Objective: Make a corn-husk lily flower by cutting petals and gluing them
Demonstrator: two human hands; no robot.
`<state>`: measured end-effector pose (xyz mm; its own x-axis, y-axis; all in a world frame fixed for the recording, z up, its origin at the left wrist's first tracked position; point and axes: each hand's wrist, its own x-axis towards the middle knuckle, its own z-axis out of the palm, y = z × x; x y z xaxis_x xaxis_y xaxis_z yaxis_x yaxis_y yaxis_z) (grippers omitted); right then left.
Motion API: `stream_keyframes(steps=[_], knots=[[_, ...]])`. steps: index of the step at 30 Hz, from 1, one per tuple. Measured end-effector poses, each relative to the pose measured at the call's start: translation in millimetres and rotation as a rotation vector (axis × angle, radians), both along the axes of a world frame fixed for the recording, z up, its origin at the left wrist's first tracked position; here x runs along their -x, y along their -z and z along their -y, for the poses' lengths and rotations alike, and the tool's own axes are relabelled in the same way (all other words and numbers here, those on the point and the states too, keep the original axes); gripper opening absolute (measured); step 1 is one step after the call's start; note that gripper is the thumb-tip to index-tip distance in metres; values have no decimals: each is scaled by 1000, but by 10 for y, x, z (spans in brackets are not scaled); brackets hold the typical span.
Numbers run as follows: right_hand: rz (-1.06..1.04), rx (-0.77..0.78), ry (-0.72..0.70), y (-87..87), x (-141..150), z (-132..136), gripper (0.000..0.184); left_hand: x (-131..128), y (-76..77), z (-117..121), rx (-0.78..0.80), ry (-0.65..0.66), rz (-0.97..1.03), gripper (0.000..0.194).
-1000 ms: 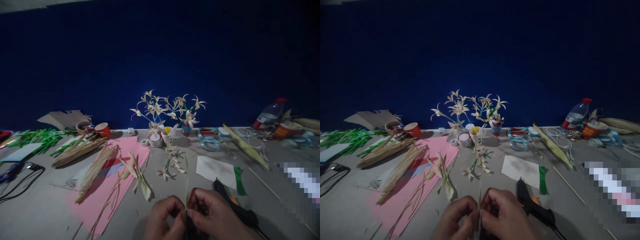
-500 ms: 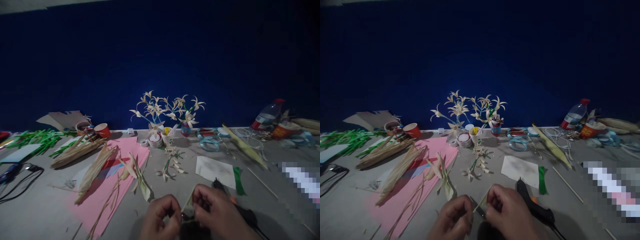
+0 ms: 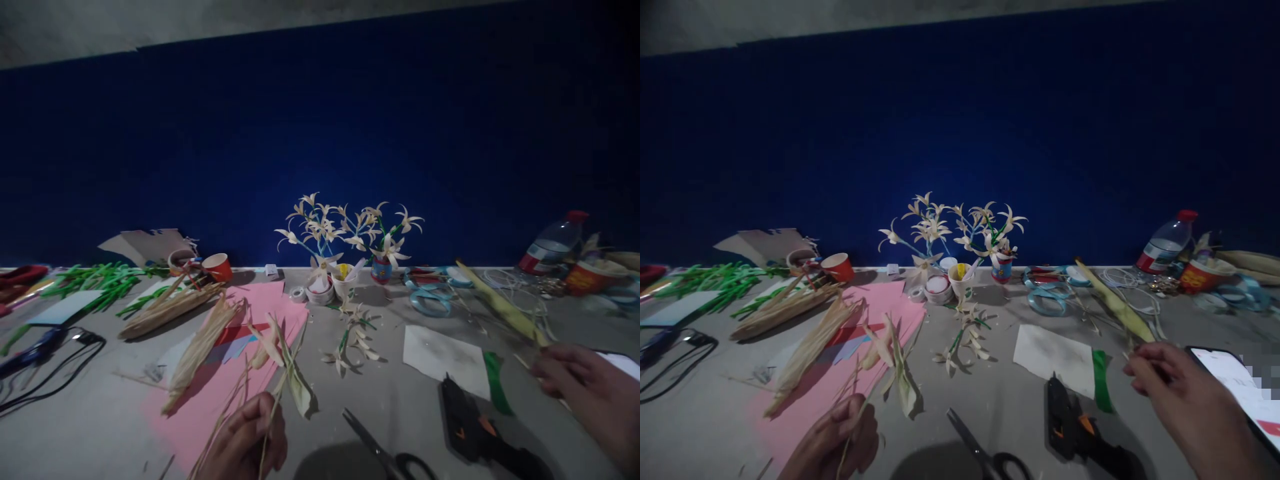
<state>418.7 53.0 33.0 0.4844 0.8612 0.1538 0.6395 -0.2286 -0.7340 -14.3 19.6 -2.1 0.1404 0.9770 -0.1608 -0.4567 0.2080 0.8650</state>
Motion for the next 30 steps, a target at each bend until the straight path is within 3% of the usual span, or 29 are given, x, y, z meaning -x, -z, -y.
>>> stream_keyframes(steps=[2, 5, 6, 8, 11, 14, 17, 19, 24, 30], knots=[[-72, 102, -257, 32, 398, -2, 13, -14, -23, -3, 13, -57, 54, 36], [-18, 150, -685, 61, 1333, -80, 15, -102, -2, -12, 26, -49, 112, 35], [-9, 140, -763, 61, 1642, -140, 12, -130, 22, -15, 19, -39, 124, 35], [1, 109, -821, 41, 2142, -303, 12, -170, 78, -18, 11, -16, 142, 32], [-28, 91, -860, -33, 2523, -547, 24, -192, 138, -16, -28, -21, 181, 32], [-141, 87, -907, -104, 2579, -599, 28, -211, 148, -12, -22, 3, 201, 32], [-383, 178, -1020, -108, 2518, -423, 31, -267, 132, -15, 42, 44, 178, 34], [-533, 222, -1024, -73, 2466, -265, 31, -328, 124, -26, 95, 67, 159, 35], [-707, 156, -822, 14, 2262, -82, 33, -528, 122, -97, 84, 198, 140, 39], [-763, 162, -683, 109, 1917, -13, 35, -721, 47, -135, 2, 299, -60, 42]])
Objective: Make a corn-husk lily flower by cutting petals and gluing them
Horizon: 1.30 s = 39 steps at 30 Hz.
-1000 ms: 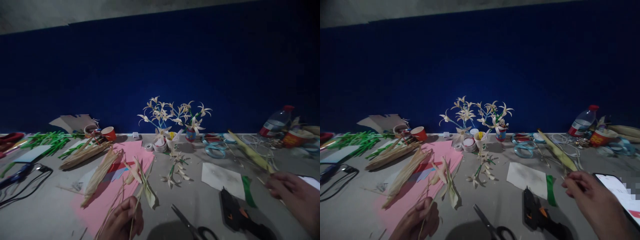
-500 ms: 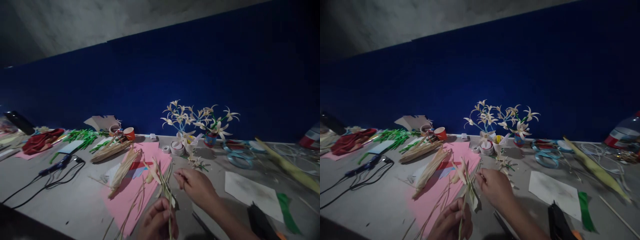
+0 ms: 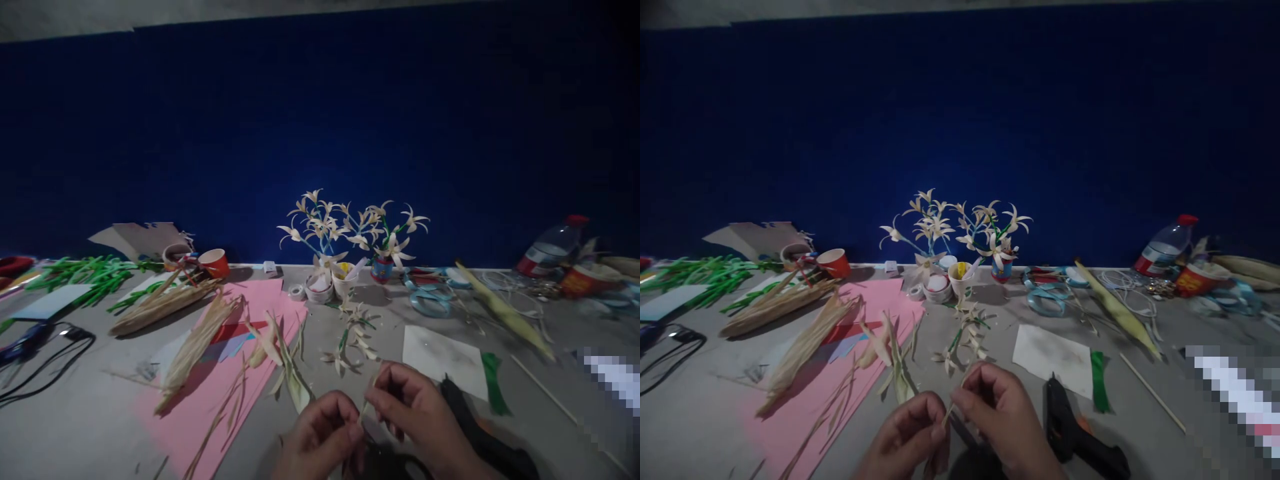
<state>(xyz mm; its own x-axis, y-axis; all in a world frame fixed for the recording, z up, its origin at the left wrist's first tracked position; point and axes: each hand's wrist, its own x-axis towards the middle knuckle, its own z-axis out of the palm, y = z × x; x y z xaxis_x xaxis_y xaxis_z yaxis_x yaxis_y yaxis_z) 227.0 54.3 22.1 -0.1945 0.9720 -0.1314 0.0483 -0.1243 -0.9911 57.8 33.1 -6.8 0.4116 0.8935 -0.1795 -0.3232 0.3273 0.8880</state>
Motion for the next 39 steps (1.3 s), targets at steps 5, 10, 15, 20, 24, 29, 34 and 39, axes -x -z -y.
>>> stream_keyframes(steps=[5, 10, 15, 20, 24, 29, 34, 39], knots=[[192, -349, 154, -55, -308, 269, 26, -87, -100, 46, -145, 4, -255, 33], [902, -1345, 50, -279, -499, 363, 28, -152, -113, 34, -789, -186, -799, 12], [887, -1117, 93, -133, -475, 274, 35, -180, -130, -14, -1089, -237, -918, 16], [842, -674, -114, -58, -528, 372, 21, -126, -221, -10, -1138, -232, -944, 16], [833, -589, -141, -110, -569, 389, 9, -105, -240, -18, -1161, -210, -966, 16], [852, -654, -253, -179, -563, 333, 15, -98, -299, -40, -1185, -139, -937, 17], [726, -552, -211, -237, -540, 348, 18, -74, -326, -15, -1208, -201, -932, 18], [661, -468, -194, -200, -545, 364, 21, -65, -304, 17, -1164, -246, -911, 29]])
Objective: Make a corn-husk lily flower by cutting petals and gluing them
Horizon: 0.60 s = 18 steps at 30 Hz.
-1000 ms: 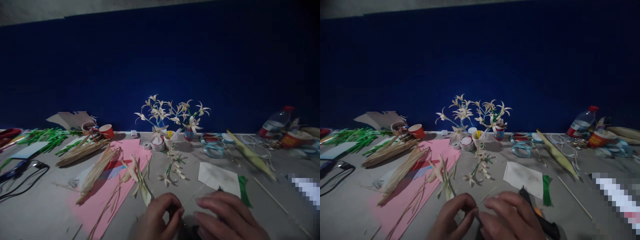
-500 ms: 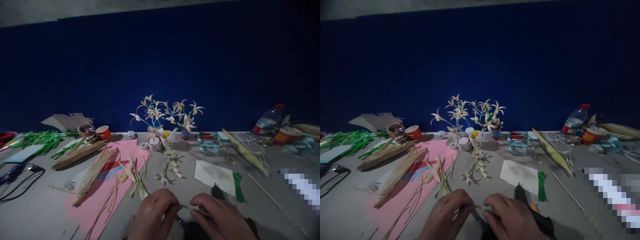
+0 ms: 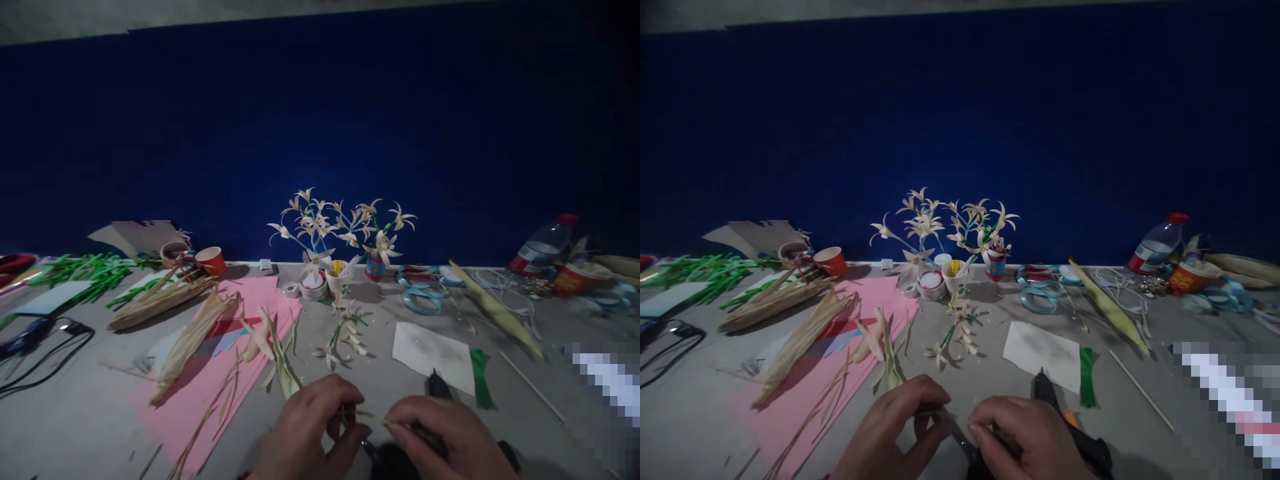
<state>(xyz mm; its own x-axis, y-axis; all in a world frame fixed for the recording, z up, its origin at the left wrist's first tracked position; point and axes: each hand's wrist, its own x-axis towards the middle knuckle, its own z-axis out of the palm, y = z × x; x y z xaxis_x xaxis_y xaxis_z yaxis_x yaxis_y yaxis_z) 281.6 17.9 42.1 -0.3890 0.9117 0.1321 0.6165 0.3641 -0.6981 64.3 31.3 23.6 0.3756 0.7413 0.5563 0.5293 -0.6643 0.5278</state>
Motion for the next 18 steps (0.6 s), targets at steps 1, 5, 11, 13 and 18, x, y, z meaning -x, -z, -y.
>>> stream_keyframes(steps=[1, 5, 11, 13, 18], knots=[[-13, 2, 5, 3, 1, 1, 20, 3, -4, 3, 13, 8, 6, 29], [-66, 12, 7, -17, 23, 0, 22, 25, -35, 2, 65, 59, 17, 14], [-36, 12, -20, -4, 14, -27, 22, 40, -41, -6, 12, 67, 11, 18], [-39, 61, -7, 7, 4, -20, 23, 35, -32, -7, -45, 70, -1, 21], [-167, 232, 47, -12, 23, 15, 29, 28, -21, -7, -199, 26, -57, 24]])
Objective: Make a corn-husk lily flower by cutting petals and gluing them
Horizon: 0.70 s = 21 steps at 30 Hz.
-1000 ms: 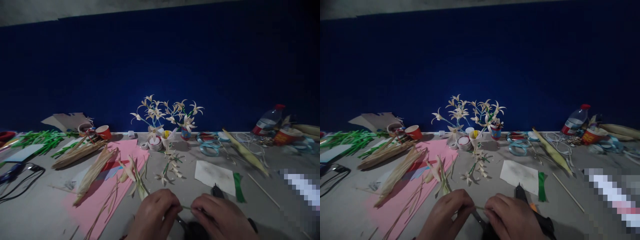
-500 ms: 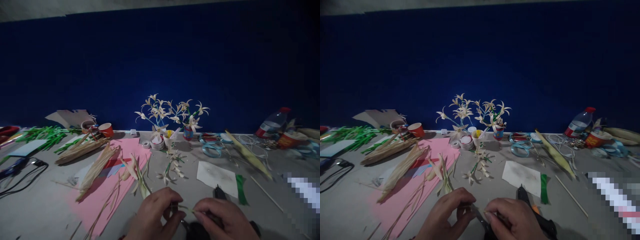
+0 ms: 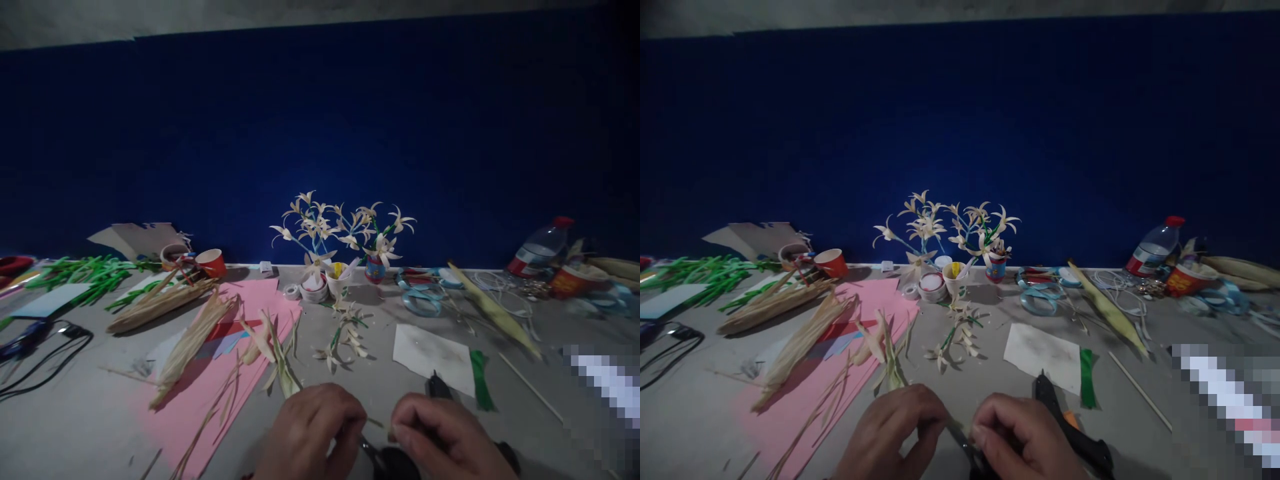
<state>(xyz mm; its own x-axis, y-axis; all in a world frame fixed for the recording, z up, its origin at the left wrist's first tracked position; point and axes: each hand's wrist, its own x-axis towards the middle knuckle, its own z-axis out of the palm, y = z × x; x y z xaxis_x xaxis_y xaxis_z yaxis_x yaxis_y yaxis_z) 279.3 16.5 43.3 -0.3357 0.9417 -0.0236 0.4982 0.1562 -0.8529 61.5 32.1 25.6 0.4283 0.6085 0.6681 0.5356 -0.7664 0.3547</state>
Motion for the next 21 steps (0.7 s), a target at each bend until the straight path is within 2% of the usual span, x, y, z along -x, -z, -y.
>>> stream_keyframes(steps=[5, 7, 10, 15, 17, 21], knots=[[-161, 215, -72, -39, 7, 3, 34, 3, -60, -26, -10, 80, -44, 14], [-136, 165, -44, -37, -1, -1, 31, 1, -89, -37, -3, 114, -28, 14], [-64, 54, -4, -31, -3, 0, 25, -12, -104, -35, 18, 99, -15, 15], [-15, 22, -40, -9, 20, -4, 25, -66, -72, -7, 93, 90, 62, 18], [-95, 99, -46, 16, 34, -17, 32, -71, -50, -10, 86, 101, 94, 20], [-491, 390, 19, 62, 116, -29, 44, -26, -2, -34, -50, 170, 136, 21]])
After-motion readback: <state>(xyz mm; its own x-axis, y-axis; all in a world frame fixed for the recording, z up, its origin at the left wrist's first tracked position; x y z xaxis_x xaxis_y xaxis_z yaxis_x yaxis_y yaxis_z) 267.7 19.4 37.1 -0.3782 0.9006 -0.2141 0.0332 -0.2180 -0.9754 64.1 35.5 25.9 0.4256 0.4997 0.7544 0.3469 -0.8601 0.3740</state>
